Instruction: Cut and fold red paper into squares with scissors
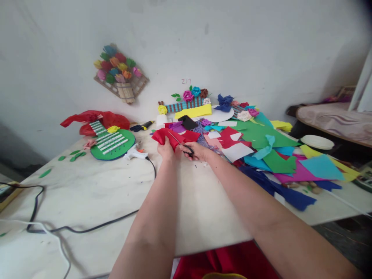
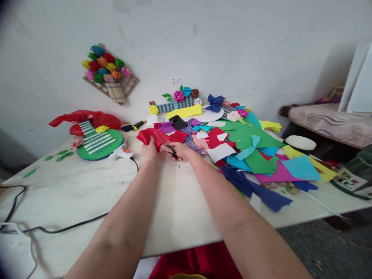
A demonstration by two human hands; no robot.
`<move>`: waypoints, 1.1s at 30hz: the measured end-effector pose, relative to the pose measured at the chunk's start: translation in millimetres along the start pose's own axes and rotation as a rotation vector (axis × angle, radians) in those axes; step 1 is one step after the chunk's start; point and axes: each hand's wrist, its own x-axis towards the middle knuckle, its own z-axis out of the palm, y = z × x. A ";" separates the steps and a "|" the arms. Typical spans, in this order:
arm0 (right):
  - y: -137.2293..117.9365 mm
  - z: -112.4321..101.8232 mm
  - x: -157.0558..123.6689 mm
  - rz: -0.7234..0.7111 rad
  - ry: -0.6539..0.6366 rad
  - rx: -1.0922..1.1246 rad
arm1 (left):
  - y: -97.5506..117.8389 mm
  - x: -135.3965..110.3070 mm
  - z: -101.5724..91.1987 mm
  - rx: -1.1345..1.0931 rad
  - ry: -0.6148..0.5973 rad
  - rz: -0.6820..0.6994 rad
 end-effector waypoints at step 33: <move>-0.7 1.4 0.8 -0.040 0.037 0.011 | -11.4 5.7 -0.4 -0.070 -0.091 0.010</move>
